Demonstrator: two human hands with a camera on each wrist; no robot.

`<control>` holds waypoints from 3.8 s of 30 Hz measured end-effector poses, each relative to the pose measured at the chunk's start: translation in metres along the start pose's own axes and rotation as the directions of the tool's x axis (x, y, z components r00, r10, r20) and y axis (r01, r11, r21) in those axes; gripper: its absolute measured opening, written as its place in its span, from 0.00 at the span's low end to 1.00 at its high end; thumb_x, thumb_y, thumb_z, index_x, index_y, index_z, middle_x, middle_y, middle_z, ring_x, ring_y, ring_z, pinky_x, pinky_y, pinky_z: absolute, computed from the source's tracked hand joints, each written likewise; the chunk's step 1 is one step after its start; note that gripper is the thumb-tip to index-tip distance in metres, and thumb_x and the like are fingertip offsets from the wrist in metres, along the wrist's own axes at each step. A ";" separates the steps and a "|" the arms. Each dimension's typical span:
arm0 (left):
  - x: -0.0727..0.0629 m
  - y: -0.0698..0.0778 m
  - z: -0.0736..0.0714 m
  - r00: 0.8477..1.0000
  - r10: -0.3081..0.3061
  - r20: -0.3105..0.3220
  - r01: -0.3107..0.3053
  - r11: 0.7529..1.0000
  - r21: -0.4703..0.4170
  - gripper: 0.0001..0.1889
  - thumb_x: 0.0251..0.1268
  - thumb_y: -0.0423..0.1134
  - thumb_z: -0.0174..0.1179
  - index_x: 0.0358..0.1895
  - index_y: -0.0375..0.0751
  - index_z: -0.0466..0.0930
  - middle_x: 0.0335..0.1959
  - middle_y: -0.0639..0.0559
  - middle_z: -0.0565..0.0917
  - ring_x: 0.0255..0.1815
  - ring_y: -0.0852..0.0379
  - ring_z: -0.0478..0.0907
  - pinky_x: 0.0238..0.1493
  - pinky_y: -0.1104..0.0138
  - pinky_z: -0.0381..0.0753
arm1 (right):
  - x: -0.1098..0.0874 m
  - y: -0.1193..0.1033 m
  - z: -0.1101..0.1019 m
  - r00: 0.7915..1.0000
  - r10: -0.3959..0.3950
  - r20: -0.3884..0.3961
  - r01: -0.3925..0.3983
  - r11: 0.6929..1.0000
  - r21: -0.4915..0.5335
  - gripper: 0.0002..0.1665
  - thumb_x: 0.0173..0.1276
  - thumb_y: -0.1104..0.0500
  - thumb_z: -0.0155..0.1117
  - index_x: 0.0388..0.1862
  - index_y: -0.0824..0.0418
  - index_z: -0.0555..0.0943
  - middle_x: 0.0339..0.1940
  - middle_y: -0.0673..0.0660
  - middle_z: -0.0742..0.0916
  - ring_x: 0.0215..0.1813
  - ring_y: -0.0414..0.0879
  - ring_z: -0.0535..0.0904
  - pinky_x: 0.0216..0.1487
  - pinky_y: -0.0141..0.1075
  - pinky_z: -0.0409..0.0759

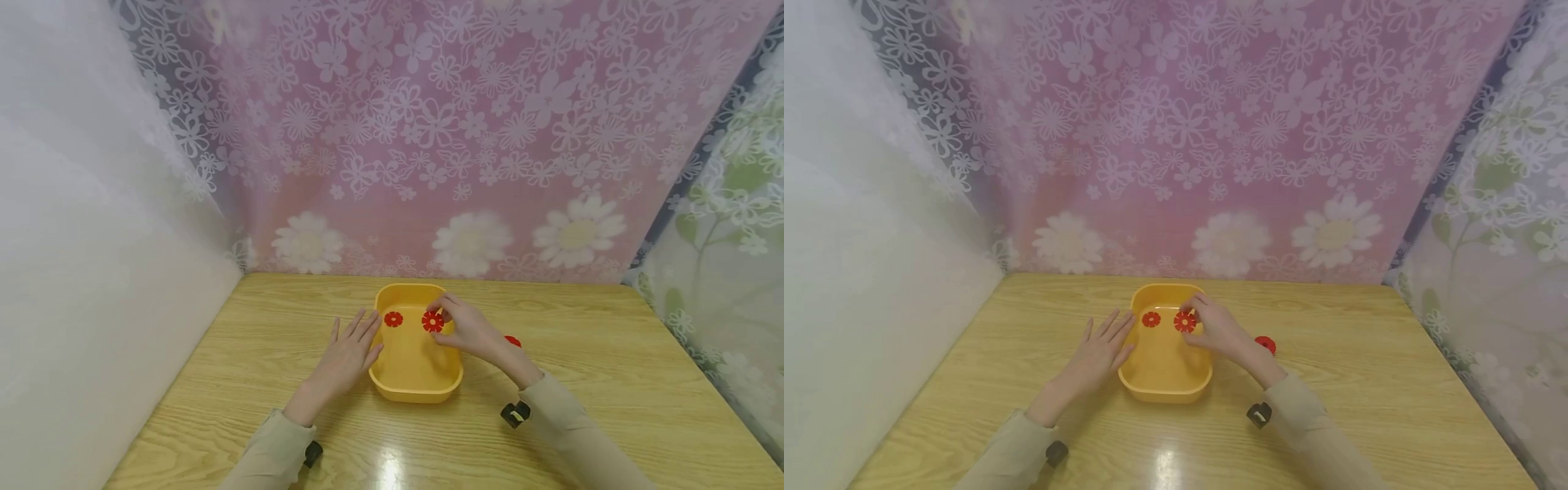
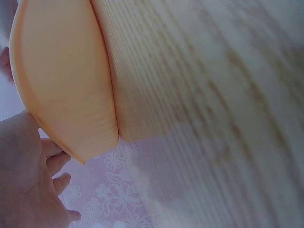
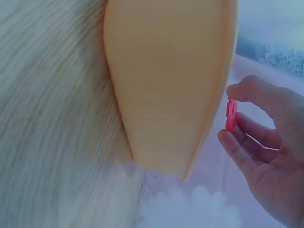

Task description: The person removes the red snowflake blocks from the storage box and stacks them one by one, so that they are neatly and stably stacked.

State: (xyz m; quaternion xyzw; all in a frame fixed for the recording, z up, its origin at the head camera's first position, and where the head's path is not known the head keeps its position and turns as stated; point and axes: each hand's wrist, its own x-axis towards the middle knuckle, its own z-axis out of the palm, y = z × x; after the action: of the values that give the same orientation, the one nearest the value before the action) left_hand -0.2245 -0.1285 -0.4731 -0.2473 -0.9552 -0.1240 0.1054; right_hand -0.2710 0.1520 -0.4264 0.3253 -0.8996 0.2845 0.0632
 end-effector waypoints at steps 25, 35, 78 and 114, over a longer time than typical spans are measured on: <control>0.000 0.004 -0.003 1.000 -0.015 0.016 0.016 0.999 -0.051 0.31 0.82 0.49 0.48 0.79 0.38 0.59 0.80 0.46 0.60 0.83 0.43 0.49 0.76 0.34 0.41 | -0.068 0.052 -0.036 0.982 0.074 -0.174 -0.083 0.996 -0.043 0.24 0.55 0.68 0.78 0.51 0.66 0.80 0.45 0.61 0.83 0.40 0.54 0.84 0.43 0.52 0.86; 0.001 0.001 0.001 1.000 -0.014 0.008 0.014 1.000 -0.025 0.31 0.82 0.50 0.48 0.79 0.39 0.60 0.80 0.47 0.60 0.83 0.45 0.49 0.76 0.35 0.43 | -0.088 0.070 -0.045 0.973 0.127 -0.194 -0.141 0.988 -0.061 0.24 0.56 0.69 0.78 0.51 0.67 0.81 0.45 0.61 0.83 0.41 0.56 0.85 0.43 0.53 0.86; 0.000 0.004 -0.004 1.000 -0.013 0.028 0.014 0.999 -0.041 0.31 0.82 0.49 0.48 0.80 0.39 0.58 0.81 0.46 0.60 0.83 0.43 0.49 0.76 0.34 0.42 | -0.100 0.095 -0.034 0.984 0.176 -0.039 -0.180 0.972 -0.152 0.20 0.57 0.65 0.78 0.47 0.68 0.83 0.40 0.57 0.82 0.38 0.50 0.83 0.38 0.42 0.85; 0.001 0.003 -0.003 1.000 -0.010 0.007 0.010 1.000 -0.019 0.30 0.82 0.49 0.48 0.78 0.37 0.61 0.80 0.45 0.61 0.82 0.42 0.50 0.75 0.33 0.47 | -0.099 0.094 -0.035 0.986 0.164 -0.031 -0.167 0.971 -0.174 0.19 0.60 0.65 0.76 0.49 0.70 0.83 0.41 0.60 0.82 0.39 0.51 0.83 0.37 0.40 0.85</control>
State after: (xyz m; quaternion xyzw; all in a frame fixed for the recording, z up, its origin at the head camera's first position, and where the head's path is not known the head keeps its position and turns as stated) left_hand -0.2233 -0.1260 -0.4696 -0.2442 -0.9554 -0.1330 0.0992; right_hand -0.2550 0.2842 -0.4714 0.2402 -0.9445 0.2110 0.0752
